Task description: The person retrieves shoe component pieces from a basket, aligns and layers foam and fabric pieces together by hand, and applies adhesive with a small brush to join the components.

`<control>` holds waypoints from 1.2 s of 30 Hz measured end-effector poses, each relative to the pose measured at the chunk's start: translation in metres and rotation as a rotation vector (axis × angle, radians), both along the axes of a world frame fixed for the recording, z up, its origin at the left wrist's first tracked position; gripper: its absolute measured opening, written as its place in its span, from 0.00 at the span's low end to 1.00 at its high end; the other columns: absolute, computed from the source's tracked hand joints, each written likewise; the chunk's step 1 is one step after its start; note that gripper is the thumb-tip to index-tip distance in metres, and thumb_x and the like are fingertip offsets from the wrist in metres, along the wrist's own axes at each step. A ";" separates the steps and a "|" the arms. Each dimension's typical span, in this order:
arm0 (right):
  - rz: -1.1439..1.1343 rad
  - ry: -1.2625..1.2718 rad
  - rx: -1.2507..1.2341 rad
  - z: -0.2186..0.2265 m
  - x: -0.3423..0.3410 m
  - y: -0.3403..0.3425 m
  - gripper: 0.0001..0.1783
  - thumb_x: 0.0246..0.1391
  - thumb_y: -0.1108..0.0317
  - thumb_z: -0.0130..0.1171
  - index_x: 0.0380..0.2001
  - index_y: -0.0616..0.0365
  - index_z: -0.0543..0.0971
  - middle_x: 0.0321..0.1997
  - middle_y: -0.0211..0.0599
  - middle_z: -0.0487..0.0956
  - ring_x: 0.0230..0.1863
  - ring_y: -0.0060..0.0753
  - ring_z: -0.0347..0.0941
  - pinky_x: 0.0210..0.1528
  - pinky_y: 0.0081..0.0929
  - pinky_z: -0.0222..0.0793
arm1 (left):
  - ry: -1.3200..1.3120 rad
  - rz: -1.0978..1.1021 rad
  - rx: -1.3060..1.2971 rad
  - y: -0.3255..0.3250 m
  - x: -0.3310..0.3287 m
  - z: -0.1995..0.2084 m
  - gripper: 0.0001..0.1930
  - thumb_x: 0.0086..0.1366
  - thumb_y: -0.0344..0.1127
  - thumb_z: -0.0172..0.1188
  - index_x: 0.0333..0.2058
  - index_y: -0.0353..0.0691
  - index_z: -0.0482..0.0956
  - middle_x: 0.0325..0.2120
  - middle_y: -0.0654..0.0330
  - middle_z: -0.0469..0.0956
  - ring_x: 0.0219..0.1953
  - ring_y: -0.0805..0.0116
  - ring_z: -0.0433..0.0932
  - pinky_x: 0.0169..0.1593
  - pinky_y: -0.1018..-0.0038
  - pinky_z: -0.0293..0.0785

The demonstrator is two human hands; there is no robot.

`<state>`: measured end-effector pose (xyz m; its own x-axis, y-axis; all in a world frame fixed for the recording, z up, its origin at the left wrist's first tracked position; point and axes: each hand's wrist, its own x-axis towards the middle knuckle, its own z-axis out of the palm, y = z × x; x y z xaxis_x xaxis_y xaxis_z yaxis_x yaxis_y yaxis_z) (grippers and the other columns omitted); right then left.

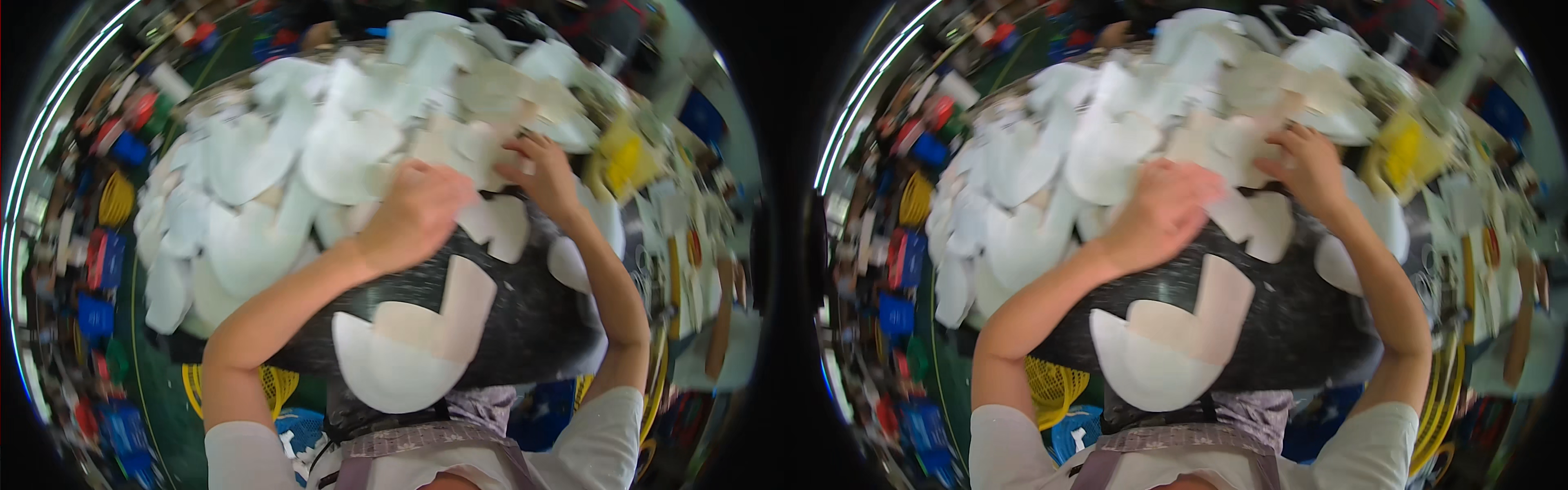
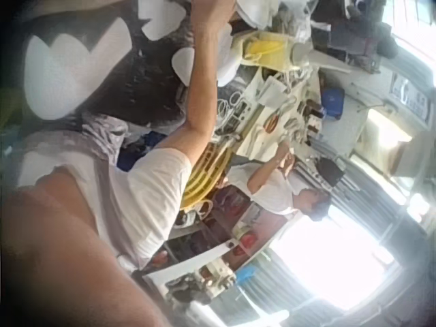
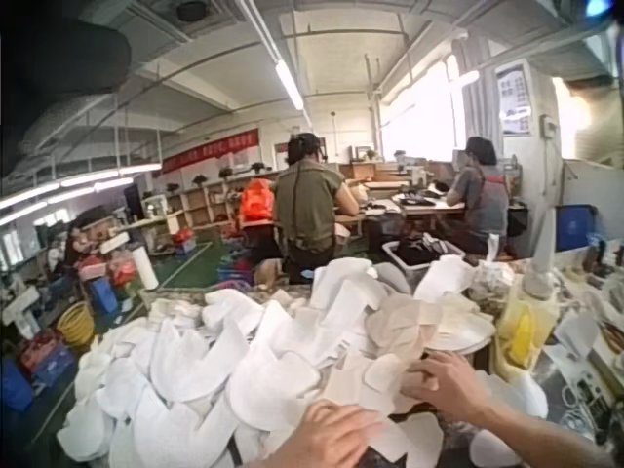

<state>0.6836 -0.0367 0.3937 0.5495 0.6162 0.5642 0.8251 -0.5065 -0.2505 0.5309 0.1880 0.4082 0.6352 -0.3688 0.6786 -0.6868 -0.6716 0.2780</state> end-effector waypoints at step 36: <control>0.633 1.060 0.504 0.078 -0.218 -0.094 0.13 0.61 0.66 0.57 0.38 0.66 0.83 0.32 0.41 0.83 0.33 0.30 0.79 0.38 0.24 0.75 | 0.626 -0.081 -0.658 -0.032 -0.201 0.012 0.43 0.55 0.47 0.70 0.65 0.33 0.64 0.64 0.37 0.62 0.69 0.40 0.58 0.70 0.52 0.48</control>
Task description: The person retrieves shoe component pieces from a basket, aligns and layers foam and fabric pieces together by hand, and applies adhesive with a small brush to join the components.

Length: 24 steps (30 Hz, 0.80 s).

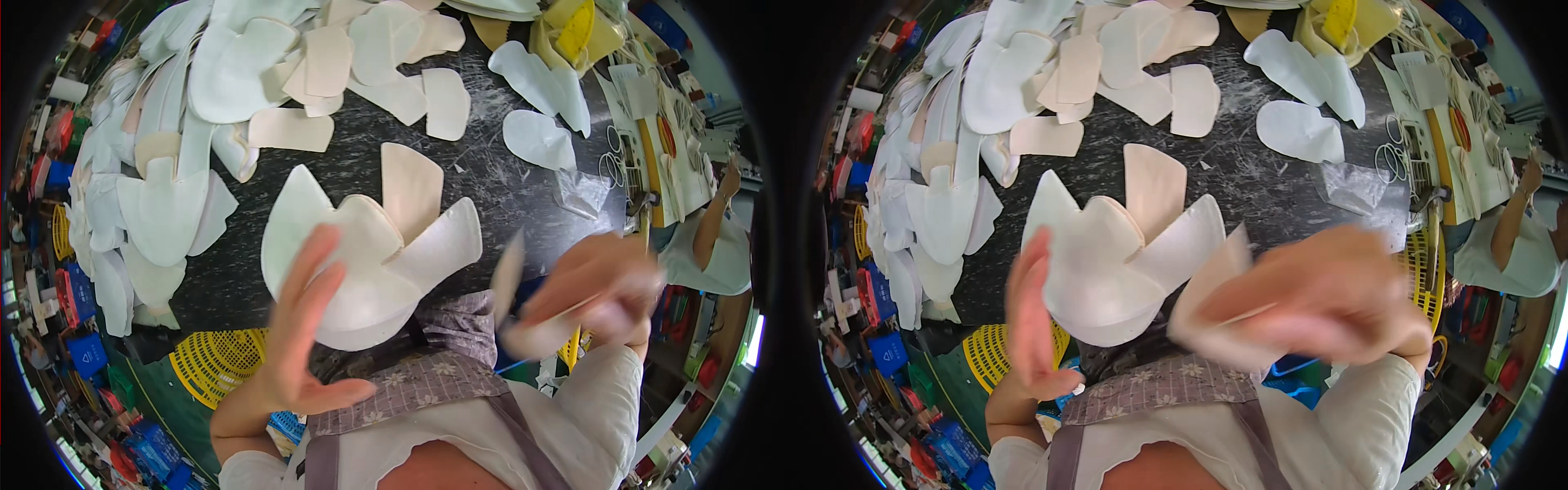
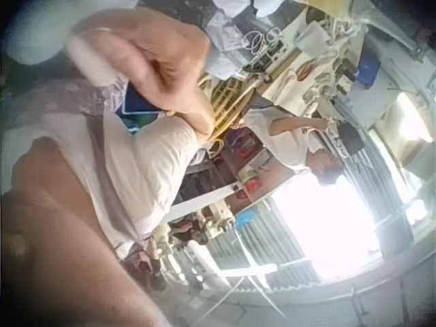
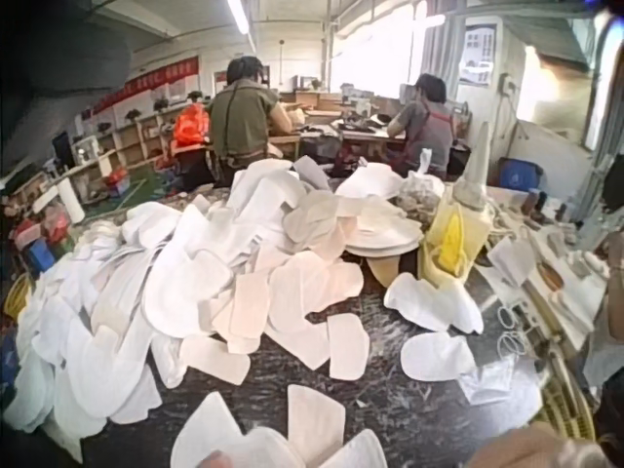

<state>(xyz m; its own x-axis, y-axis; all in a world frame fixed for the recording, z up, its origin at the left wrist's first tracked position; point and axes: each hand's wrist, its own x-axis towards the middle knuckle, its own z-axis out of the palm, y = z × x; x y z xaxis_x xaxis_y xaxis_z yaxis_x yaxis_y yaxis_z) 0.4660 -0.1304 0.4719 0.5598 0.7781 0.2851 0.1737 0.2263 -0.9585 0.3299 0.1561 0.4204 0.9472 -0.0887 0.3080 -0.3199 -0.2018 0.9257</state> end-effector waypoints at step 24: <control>-0.557 -0.335 -0.496 -0.108 0.005 0.027 0.15 0.54 0.74 0.66 0.43 0.58 0.74 0.27 0.31 0.78 0.22 0.23 0.78 0.22 0.20 0.71 | 0.091 0.172 0.489 -0.054 0.035 -0.038 0.27 0.57 0.19 0.65 0.57 0.34 0.74 0.20 0.61 0.74 0.15 0.71 0.69 0.18 0.73 0.64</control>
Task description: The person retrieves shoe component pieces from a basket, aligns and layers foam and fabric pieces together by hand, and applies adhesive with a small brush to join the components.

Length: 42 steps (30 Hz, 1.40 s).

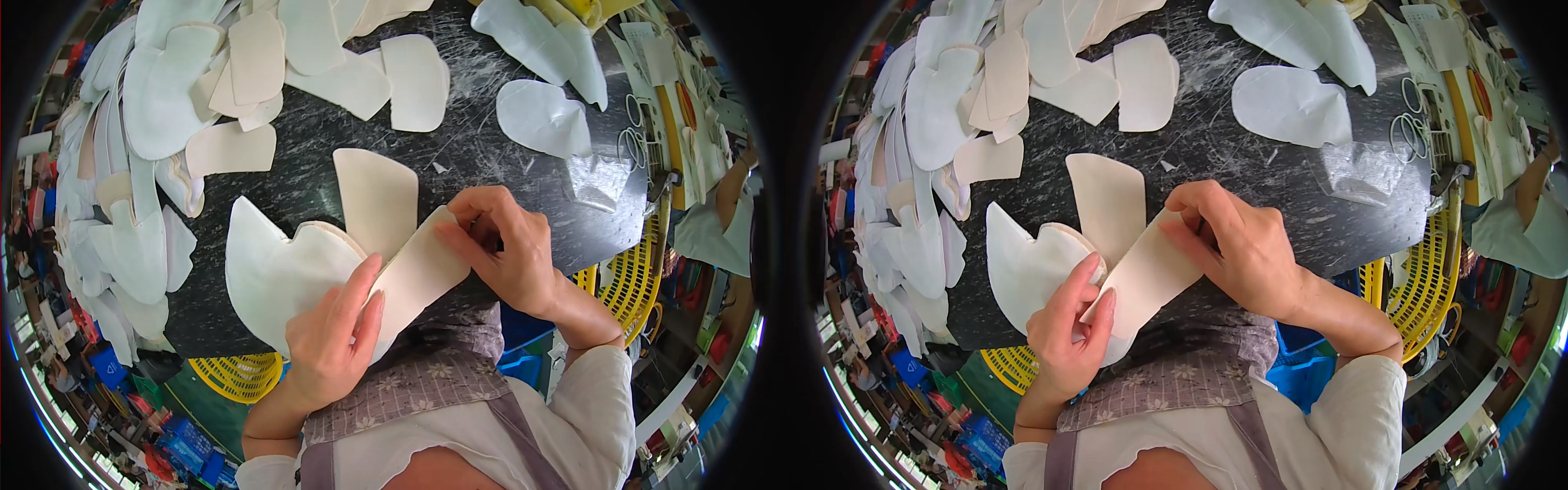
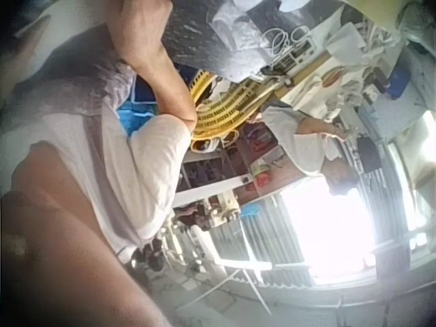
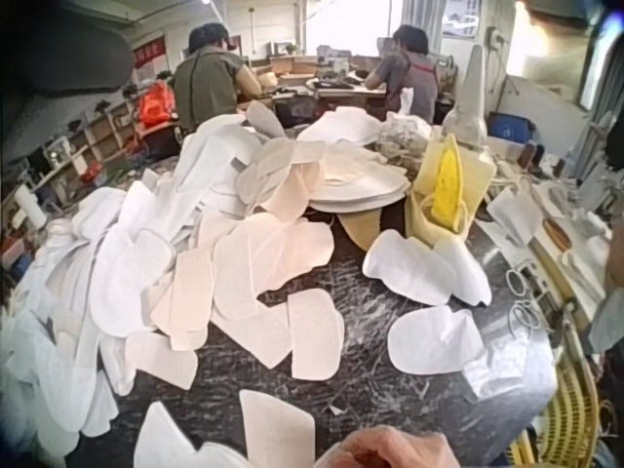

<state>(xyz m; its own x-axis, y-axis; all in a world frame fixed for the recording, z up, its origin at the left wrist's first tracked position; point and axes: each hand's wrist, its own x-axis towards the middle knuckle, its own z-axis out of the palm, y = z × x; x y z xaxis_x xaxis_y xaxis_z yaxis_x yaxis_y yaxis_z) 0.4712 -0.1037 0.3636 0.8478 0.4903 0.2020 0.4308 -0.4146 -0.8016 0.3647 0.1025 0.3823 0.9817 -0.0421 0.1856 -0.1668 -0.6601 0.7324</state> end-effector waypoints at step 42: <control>0.198 -0.388 -0.156 0.027 0.072 0.023 0.14 0.47 0.69 0.66 0.39 0.57 0.81 0.47 0.39 0.80 0.48 0.44 0.76 0.52 0.38 0.70 | -0.152 -0.402 0.258 0.067 0.017 0.023 0.19 0.47 0.22 0.62 0.41 0.42 0.81 0.40 0.60 0.76 0.37 0.61 0.74 0.39 0.68 0.65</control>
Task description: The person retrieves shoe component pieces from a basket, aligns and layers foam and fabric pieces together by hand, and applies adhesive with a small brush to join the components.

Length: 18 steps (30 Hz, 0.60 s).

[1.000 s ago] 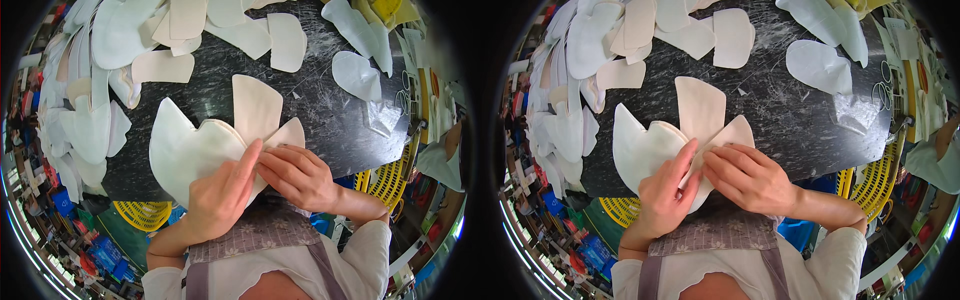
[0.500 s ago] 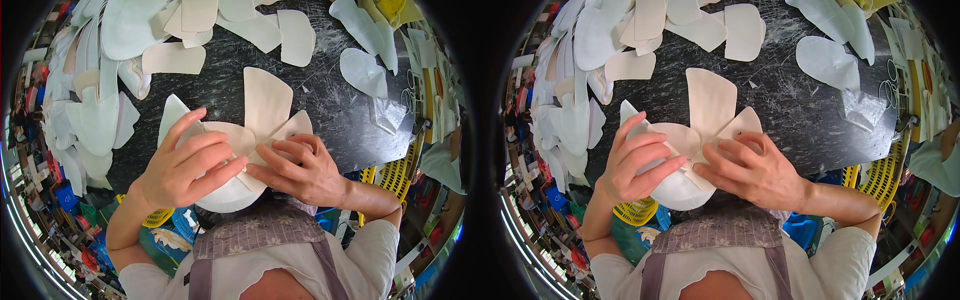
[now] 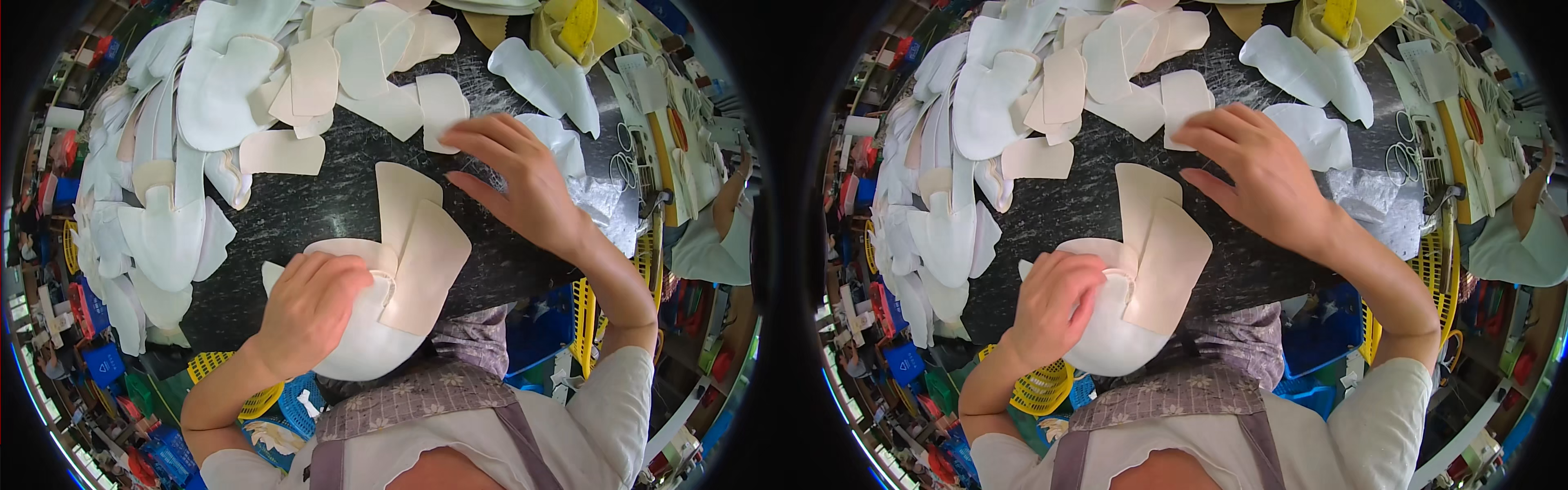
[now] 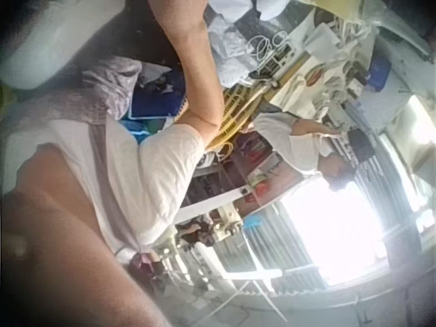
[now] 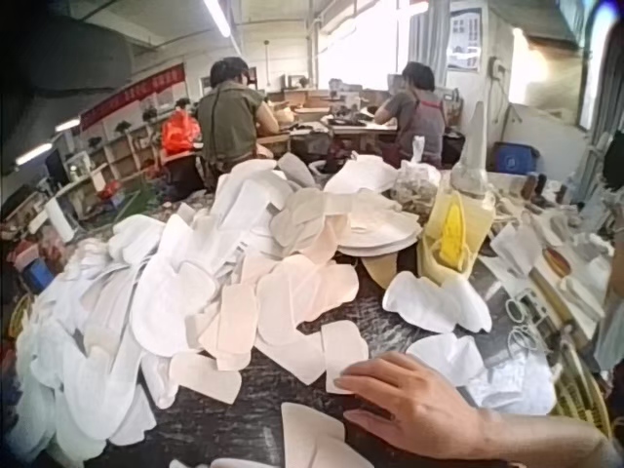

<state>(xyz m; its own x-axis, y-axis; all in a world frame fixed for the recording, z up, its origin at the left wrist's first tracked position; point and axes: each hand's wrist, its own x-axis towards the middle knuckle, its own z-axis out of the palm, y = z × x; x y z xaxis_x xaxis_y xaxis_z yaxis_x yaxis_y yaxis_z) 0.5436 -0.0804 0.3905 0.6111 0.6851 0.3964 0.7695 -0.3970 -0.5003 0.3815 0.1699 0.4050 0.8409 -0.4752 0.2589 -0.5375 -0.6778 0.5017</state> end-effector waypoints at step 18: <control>0.129 0.385 0.407 0.021 0.023 0.036 0.25 0.61 0.68 0.59 0.61 0.61 0.70 0.55 0.42 0.76 0.56 0.34 0.73 0.58 0.32 0.68 | -0.021 0.387 -0.859 0.036 0.092 0.036 0.10 0.58 0.22 0.66 0.40 0.33 0.81 0.32 0.60 0.83 0.32 0.76 0.79 0.35 0.81 0.72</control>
